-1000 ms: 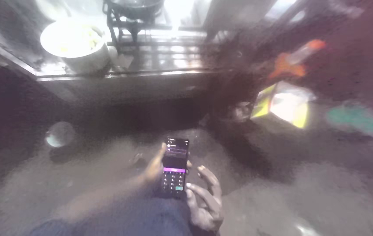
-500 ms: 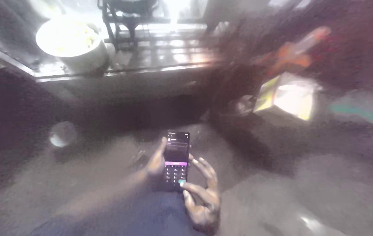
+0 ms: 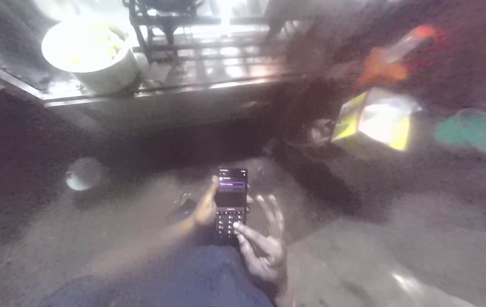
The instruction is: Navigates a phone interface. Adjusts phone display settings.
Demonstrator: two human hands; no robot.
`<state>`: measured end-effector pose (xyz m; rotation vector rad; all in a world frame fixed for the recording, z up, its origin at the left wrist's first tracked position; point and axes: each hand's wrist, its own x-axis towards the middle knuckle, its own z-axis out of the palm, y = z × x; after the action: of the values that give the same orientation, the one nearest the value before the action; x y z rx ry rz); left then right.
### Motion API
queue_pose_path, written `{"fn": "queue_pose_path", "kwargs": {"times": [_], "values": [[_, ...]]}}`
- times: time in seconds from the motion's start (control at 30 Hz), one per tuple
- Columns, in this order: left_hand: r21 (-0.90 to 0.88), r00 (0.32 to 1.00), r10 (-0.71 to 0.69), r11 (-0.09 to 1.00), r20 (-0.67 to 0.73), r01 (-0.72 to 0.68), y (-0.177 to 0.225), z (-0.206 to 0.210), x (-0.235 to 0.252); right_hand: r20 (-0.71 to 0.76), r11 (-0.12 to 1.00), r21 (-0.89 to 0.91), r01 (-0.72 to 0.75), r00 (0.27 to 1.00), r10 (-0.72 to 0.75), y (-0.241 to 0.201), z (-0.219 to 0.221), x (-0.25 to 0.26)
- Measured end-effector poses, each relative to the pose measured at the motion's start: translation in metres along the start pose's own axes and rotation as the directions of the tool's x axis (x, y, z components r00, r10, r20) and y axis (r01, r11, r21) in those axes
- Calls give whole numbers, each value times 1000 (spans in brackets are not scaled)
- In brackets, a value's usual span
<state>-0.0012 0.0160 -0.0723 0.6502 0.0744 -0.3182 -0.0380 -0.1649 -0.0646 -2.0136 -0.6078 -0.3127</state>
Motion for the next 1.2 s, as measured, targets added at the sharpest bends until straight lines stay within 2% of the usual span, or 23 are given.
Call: {"fn": "queue_pose_path", "kwargs": {"times": [0.1,0.63,0.83,1.03,1.2], "values": [[-69,995,-60,995,84,65,-3,-6,1,-94,998,-55,-44,995,39,3,0,0],[-54,996,-64,996,69,68,-5,-5,-1,-63,988,-78,-134,990,129,2,0,-6],[-86,992,-54,994,113,63,-8,-8,0,-53,998,-29,-56,997,54,1,-2,-8],[-10,998,-24,1000,-59,23,-3,3,-5,85,999,30,43,995,-45,0,2,-10],[-7,997,-37,999,-75,36,-3,4,-7,97,999,10,41,994,-42,-1,1,-11]]}}
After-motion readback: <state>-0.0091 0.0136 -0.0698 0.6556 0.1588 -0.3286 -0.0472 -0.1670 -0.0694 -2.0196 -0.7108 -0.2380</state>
